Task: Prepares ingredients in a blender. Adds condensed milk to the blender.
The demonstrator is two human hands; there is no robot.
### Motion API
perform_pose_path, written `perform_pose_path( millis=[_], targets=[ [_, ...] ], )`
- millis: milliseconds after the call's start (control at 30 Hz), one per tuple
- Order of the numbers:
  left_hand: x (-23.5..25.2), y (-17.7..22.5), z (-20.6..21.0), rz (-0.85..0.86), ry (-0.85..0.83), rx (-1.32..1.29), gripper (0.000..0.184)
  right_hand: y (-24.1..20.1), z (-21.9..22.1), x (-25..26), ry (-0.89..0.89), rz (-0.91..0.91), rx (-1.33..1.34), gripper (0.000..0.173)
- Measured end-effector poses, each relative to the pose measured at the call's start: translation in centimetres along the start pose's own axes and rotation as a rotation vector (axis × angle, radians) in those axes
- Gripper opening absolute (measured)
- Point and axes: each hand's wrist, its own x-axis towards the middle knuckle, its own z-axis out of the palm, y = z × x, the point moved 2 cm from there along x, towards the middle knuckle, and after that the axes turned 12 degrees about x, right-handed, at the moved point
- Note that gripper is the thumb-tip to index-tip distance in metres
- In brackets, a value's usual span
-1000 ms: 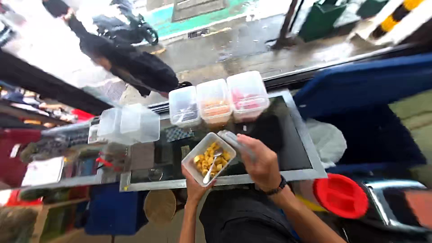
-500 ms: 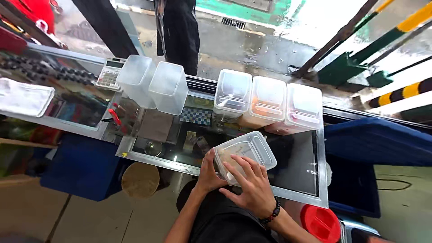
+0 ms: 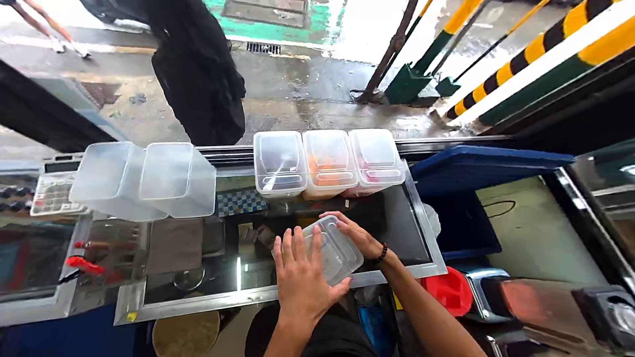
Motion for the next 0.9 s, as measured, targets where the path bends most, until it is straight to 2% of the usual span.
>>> perform_pose_path(
  millis=[167, 233, 267, 333, 367, 400, 433, 467, 533, 600, 633, 700, 767, 900],
  targets=[
    [0.0, -0.5, 0.3, 0.046, -0.011, -0.014, 0.117, 2.7, -0.5, 0.9, 0.035, -0.075, 0.263, 0.050],
    [0.9, -2.3, 0.2, 0.126, -0.002, -0.090, 0.113, 3.1, 0.6, 0.7, 0.102, -0.142, 0.321, 0.048],
    [1.8, -4.0, -0.2, 0.181, 0.004, -0.154, 0.106, 3.4, 1.8, 0.6, 0.171, -0.200, 0.337, 0.046],
    [2.6, -8.5, -0.9, 0.195, 0.095, -0.316, 0.073, 4.5, 5.9, -0.5, 0.387, -0.343, 0.294, 0.043],
    [2.1, -11.0, -1.1, 0.087, 0.235, -0.325, 0.057, 5.2, 8.3, -0.8, 0.501, -0.413, 0.264, 0.043],
    [0.9, -13.4, -1.3, -0.080, 0.380, -0.304, 0.050, 5.9, 10.7, -0.8, 0.598, -0.458, 0.254, 0.044],
    [-0.7, -15.1, -1.5, -0.272, 0.492, -0.351, 0.049, 6.5, 12.9, -0.2, 0.679, -0.474, 0.252, 0.047],
    [-2.6, -15.8, -1.7, -0.483, 0.521, -0.497, 0.053, 6.8, 14.6, 0.3, 0.742, -0.464, 0.248, 0.050],
    [-6.4, -13.8, -1.6, -0.846, 0.319, -0.875, 0.064, 7.2, 16.8, 0.8, 0.782, -0.377, 0.234, 0.053],
    [-8.4, -9.7, -1.0, -1.019, 0.055, -1.209, 0.072, 7.3, 17.9, 0.3, 0.740, -0.245, 0.294, 0.054],
    [-9.0, -7.9, -0.5, -1.065, -0.003, -1.356, 0.079, 7.4, 18.2, -0.2, 0.702, -0.177, 0.339, 0.057],
    [-8.8, -7.1, 0.8, -1.084, 0.088, -1.506, 0.078, 7.7, 18.2, -0.4, 0.621, -0.123, 0.414, 0.055],
    [-7.5, -9.1, 1.4, -1.006, 0.140, -1.543, 0.069, 8.0, 18.2, 0.7, 0.577, -0.157, 0.426, 0.052],
    [-3.6, -14.1, 3.0, -0.885, 0.150, -1.417, 0.062, 8.4, 18.9, 5.3, 0.603, -0.246, 0.412, 0.054]
  ],
)
